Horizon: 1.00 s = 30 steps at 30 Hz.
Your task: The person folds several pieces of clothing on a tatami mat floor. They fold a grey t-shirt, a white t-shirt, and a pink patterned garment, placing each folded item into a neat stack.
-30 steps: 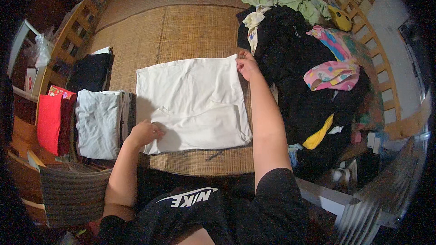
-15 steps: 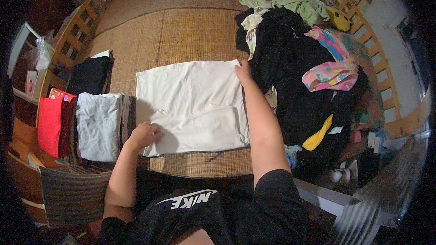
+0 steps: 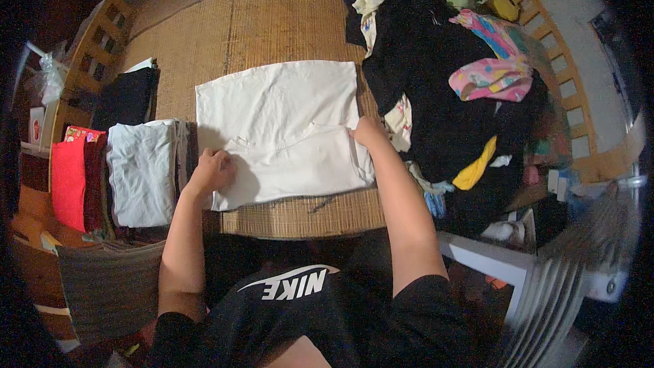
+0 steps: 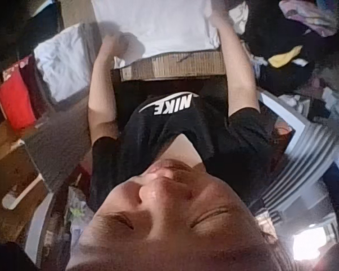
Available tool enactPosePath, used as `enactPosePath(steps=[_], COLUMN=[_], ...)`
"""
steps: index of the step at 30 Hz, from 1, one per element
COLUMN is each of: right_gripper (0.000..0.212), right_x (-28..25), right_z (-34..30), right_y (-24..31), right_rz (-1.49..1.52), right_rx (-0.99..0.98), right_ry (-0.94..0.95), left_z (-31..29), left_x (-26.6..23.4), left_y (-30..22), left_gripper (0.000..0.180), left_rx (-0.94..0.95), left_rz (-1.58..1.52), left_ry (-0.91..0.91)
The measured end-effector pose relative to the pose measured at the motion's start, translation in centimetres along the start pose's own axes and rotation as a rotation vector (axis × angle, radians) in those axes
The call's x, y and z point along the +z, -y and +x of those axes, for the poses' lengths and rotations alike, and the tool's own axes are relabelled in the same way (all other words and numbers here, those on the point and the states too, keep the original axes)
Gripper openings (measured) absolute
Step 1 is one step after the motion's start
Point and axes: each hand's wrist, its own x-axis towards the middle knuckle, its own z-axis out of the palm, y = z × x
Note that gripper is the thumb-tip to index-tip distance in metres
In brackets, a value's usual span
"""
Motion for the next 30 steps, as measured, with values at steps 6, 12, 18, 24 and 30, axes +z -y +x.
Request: enactPosePath(steps=[6, 12, 18, 24, 30], right_gripper=[0.032, 0.029, 0.033, 0.027, 0.033], right_x=[0.2, -0.2, 1.5, 3.4, 3.0], right_z=[-1.9, -5.4, -3.3, -1.6, -3.3], right_y=[-1.3, 0.5, 1.8, 0.6, 1.4], right_rz=[0.003, 0.119, 0.260, 0.402, 0.286], right_rx=[0.068, -0.137, -0.211, -0.217, -0.249], right_ry=[-0.035, -0.358, -0.195, -0.369, -0.531], left_z=[-0.3, 0.7, 1.1, 2.1, 2.6], left_x=[-0.7, 0.7, 0.9, 0.6, 2.2], left_y=[-0.6, 1.7, 1.4, 0.9, 2.7], left_gripper=[0.035, 0.035, 0.030, 0.027, 0.052], left_rx=[0.039, -0.001, -0.199, -0.175, -0.110], left_rz=[-0.070, -0.131, -0.436, -0.606, -0.435], left_ry=[-0.006, -0.180, -0.297, -0.362, -0.345])
